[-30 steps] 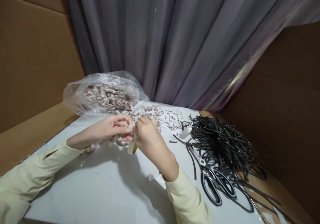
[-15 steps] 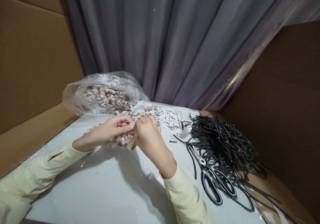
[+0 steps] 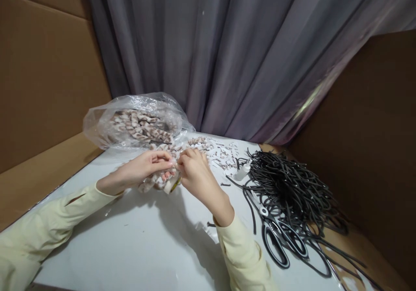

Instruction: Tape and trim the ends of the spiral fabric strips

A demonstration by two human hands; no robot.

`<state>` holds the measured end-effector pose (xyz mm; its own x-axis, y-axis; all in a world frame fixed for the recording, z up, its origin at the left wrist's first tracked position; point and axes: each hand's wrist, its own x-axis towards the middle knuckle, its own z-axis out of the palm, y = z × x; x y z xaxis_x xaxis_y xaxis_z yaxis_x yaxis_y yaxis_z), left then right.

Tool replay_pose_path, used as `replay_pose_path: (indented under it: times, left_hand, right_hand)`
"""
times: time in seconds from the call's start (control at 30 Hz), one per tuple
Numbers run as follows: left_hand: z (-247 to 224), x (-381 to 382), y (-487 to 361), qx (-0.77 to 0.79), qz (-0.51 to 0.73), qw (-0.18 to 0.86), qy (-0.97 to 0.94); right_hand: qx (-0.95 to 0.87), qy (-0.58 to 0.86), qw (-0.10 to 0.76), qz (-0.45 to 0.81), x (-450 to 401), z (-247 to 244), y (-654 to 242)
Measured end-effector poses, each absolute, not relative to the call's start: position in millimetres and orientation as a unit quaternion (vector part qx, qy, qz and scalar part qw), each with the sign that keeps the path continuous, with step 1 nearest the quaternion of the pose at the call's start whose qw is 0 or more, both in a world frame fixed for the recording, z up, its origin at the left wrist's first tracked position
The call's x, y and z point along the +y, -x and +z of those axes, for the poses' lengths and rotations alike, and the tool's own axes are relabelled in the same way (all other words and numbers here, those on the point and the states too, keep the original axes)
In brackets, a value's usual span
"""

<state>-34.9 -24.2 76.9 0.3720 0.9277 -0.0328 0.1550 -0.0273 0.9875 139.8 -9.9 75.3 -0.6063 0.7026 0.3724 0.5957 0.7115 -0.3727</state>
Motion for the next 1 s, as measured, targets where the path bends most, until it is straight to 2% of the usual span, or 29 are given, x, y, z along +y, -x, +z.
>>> replay_pose_path:
  times: [0.13,0.33,0.47,0.7,1.0]
  left_hand:
    - [77,-25,37,0.444,0.346,0.542,-0.624]
    - [79,-28,35,0.455,0.334,0.552,-0.613]
    - [82,-29,33,0.445,0.344,0.570,-0.598]
    - [75,-26,37,0.428,0.353,0.589,-0.588]
    - [80,-31,32,0.416,0.343,0.635,-0.553]
  right_hand:
    - [-0.867,0.360,0.266,0.217,-4,83,-145]
    - [-0.722,0.333,0.296,0.529,28,65,-160]
    - [-0.662,0.217,0.227,0.681,45,33,-165]
    - [-0.643,0.165,0.179,0.726,43,6,-150]
    - [-0.580,0.225,0.308,0.720,42,-14,-126]
